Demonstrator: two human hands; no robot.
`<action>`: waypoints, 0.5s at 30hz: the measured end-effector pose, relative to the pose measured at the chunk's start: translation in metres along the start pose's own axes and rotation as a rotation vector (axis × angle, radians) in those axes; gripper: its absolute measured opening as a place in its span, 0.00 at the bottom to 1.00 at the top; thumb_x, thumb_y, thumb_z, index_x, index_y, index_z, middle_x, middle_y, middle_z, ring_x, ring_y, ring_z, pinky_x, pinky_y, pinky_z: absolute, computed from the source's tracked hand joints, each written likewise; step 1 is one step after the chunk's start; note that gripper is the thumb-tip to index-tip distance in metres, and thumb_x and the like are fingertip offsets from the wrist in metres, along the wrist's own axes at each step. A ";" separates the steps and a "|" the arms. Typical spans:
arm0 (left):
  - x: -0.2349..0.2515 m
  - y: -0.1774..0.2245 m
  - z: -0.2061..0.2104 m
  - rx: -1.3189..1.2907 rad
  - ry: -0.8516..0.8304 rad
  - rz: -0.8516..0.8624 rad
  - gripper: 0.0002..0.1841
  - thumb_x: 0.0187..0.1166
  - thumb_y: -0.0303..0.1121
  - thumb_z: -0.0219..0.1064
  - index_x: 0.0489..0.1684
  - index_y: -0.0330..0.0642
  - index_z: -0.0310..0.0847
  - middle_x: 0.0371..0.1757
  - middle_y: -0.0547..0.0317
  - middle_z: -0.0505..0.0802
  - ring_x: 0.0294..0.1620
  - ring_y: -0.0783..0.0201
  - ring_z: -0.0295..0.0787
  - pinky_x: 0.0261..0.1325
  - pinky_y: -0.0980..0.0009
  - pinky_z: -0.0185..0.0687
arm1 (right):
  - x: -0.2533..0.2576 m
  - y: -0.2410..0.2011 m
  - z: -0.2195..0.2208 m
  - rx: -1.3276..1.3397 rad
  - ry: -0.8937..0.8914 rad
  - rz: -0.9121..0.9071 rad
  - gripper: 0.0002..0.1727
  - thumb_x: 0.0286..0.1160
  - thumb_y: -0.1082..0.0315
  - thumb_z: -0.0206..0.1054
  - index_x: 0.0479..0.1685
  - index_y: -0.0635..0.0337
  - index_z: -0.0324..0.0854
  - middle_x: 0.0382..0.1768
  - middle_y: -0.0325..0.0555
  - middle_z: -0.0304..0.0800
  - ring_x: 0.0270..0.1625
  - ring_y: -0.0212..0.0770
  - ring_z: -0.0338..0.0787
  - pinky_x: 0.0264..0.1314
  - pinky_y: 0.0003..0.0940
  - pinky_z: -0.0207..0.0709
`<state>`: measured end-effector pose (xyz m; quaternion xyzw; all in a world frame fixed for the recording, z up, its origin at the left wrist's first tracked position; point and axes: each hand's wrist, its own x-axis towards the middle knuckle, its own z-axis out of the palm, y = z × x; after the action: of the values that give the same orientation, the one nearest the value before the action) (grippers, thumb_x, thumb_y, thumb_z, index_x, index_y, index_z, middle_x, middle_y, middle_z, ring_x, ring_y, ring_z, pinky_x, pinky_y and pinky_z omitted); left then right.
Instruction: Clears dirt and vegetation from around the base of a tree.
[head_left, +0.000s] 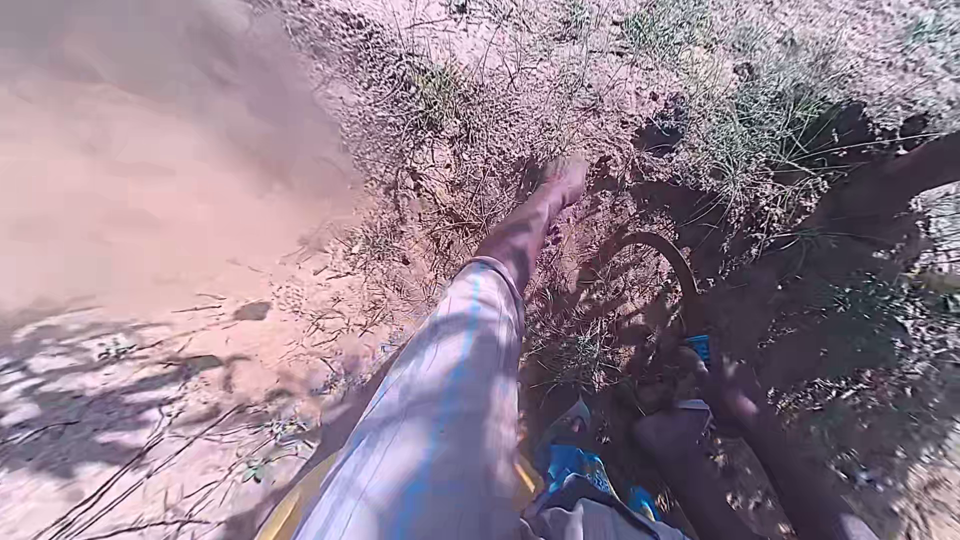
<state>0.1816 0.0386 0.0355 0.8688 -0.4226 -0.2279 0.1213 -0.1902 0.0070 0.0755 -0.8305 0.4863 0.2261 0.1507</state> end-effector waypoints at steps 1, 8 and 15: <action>0.009 -0.003 -0.002 -0.008 0.033 -0.008 0.28 0.86 0.26 0.58 0.88 0.37 0.65 0.90 0.38 0.67 0.86 0.32 0.67 0.79 0.30 0.64 | 0.002 -0.002 0.000 0.002 -0.014 0.023 0.34 0.93 0.51 0.55 0.85 0.69 0.64 0.66 0.76 0.83 0.70 0.73 0.84 0.72 0.68 0.72; 0.047 -0.029 -0.018 0.008 0.048 -0.233 0.44 0.82 0.30 0.66 0.98 0.50 0.42 0.97 0.36 0.46 0.89 0.23 0.56 0.76 0.29 0.68 | 0.008 -0.003 0.010 -0.008 -0.023 -0.016 0.35 0.91 0.49 0.58 0.83 0.71 0.67 0.63 0.77 0.85 0.68 0.73 0.85 0.73 0.67 0.71; 0.026 -0.037 -0.018 -0.111 0.074 -0.298 0.23 0.87 0.26 0.56 0.77 0.21 0.69 0.79 0.22 0.75 0.82 0.29 0.72 0.79 0.35 0.68 | 0.003 -0.003 0.017 0.194 0.150 -0.083 0.31 0.90 0.52 0.60 0.74 0.73 0.75 0.49 0.76 0.89 0.53 0.73 0.90 0.59 0.70 0.76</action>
<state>0.2292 0.0408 0.0283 0.9217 -0.2709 -0.2341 0.1493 -0.1903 0.0137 0.0598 -0.8459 0.4811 0.1086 0.2029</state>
